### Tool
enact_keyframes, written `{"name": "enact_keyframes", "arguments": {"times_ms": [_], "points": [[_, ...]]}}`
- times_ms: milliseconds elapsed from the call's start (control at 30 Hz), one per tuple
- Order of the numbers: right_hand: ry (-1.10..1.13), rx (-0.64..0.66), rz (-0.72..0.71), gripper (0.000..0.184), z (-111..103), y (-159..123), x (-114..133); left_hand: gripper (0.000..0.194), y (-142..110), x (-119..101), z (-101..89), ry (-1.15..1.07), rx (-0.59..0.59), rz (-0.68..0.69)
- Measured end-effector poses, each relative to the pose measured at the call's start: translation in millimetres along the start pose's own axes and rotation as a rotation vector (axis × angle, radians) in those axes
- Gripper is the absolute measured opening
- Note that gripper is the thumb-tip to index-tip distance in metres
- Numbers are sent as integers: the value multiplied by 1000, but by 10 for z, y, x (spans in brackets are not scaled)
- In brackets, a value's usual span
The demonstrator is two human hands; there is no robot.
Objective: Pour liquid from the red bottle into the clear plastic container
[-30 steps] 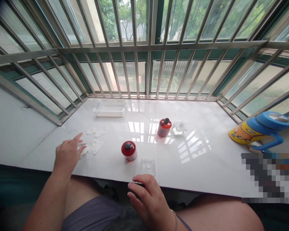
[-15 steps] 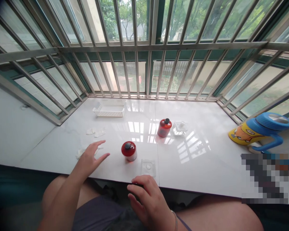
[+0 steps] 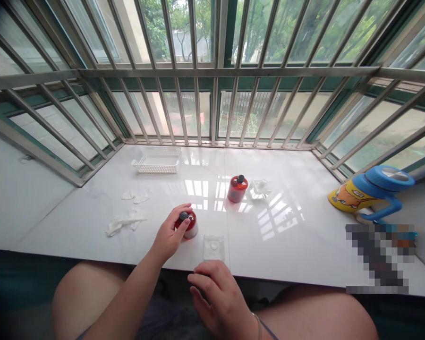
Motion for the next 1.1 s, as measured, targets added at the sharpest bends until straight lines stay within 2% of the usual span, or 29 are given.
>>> {"name": "enact_keyframes", "arguments": {"times_ms": [333, 800, 1000, 1100], "points": [[35, 31, -7, 40, 73, 11, 8, 28, 0, 28, 24, -81, -82, -2], [50, 61, -11, 38, 119, -27, 43, 27, 57, 135, 44, -214, -82, -24], [75, 74, -22, 39, 185, -33, 62, 46, 72, 213, 83, -455, -153, -107], [78, 92, -31, 39, 218, -47, 66, 49, 82, 190, 86, -439, -133, -119]]}}
Point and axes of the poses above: each hand's wrist, its own y-axis towards the middle knuckle, its own z-axis out of the palm, x = y × z, the point moved 6 cm from there along y, towards the middle knuckle, and after that the axes turned 5 degrees about x, right-handed, at the moved point
